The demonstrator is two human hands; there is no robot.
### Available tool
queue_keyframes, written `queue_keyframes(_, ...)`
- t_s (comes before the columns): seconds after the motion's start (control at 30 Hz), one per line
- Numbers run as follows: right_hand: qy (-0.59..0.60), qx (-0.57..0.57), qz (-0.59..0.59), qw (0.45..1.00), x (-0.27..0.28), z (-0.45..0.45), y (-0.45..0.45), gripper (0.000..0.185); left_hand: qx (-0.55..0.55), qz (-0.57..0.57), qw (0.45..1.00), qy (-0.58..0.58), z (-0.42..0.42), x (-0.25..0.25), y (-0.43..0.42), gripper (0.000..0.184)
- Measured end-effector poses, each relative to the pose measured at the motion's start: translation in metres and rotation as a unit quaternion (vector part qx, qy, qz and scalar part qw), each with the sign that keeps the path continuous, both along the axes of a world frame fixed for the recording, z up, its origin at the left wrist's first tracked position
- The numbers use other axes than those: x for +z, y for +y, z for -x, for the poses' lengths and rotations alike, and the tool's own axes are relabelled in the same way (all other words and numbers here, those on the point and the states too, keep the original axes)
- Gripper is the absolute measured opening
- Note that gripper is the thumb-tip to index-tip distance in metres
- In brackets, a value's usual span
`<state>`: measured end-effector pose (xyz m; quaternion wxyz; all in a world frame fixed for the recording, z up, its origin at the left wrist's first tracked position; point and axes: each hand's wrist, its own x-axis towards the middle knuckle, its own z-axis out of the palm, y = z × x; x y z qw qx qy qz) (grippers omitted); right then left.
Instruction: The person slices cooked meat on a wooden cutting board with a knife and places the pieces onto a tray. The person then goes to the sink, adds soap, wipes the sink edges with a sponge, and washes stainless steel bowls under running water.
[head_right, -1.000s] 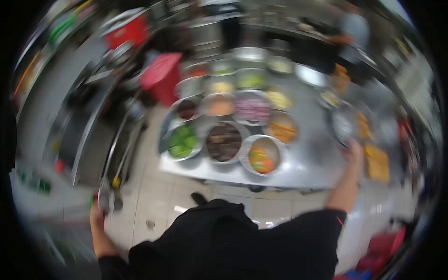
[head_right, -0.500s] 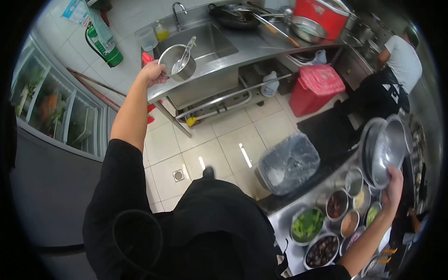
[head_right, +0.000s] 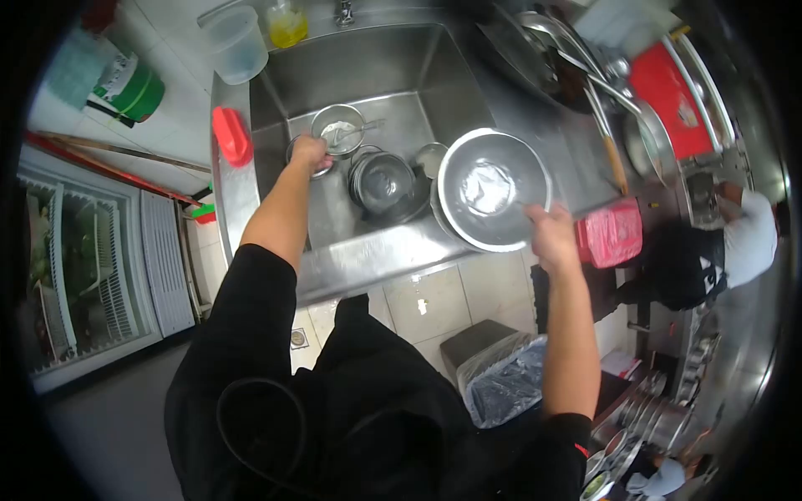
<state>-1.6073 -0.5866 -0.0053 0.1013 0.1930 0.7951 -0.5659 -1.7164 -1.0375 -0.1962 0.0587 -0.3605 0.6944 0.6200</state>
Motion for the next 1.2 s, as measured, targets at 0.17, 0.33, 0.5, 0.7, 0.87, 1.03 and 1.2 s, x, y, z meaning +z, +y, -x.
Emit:
queue_keyframes(0.17,-0.032,-0.044,-0.013,0.998,-0.097,0.119,-0.083,0.026,-0.001,0.020,0.998,-0.066,0.055,-0.084,0.003,0.063)
queue_keyframes(0.33,-0.115,-0.066,-0.031,0.991,-0.174,0.173,-0.117,0.029,-0.030,0.063,0.996,-0.054,0.070,-0.129,0.016,0.045)
queue_keyframes(0.5,-0.179,-0.058,-0.094,0.978,-0.234,0.210,-0.142,0.032,-0.122,0.151,0.979,-0.061,0.075,-0.260,-0.022,0.037)
queue_keyframes(0.7,-0.199,0.068,-0.164,0.964,-0.267,0.235,-0.168,0.051,-0.062,0.067,0.996,-0.023,0.069,-0.075,-0.009,0.039)
queue_keyframes(0.87,-0.133,0.202,-0.243,0.939,-0.193,0.223,-0.178,0.061,-0.215,0.403,0.879,0.139,0.111,0.022,0.022,0.045)
queue_keyframes(1.03,0.095,0.341,-0.207,0.912,-0.125,0.206,-0.142,0.035,-0.322,0.676,0.626,0.217,0.171,0.102,0.094,0.052)
queue_keyframes(1.2,0.295,0.261,-0.372,0.840,-0.084,0.154,-0.016,0.028,-0.332,0.774,0.537,0.038,0.229,0.138,0.059,0.047)
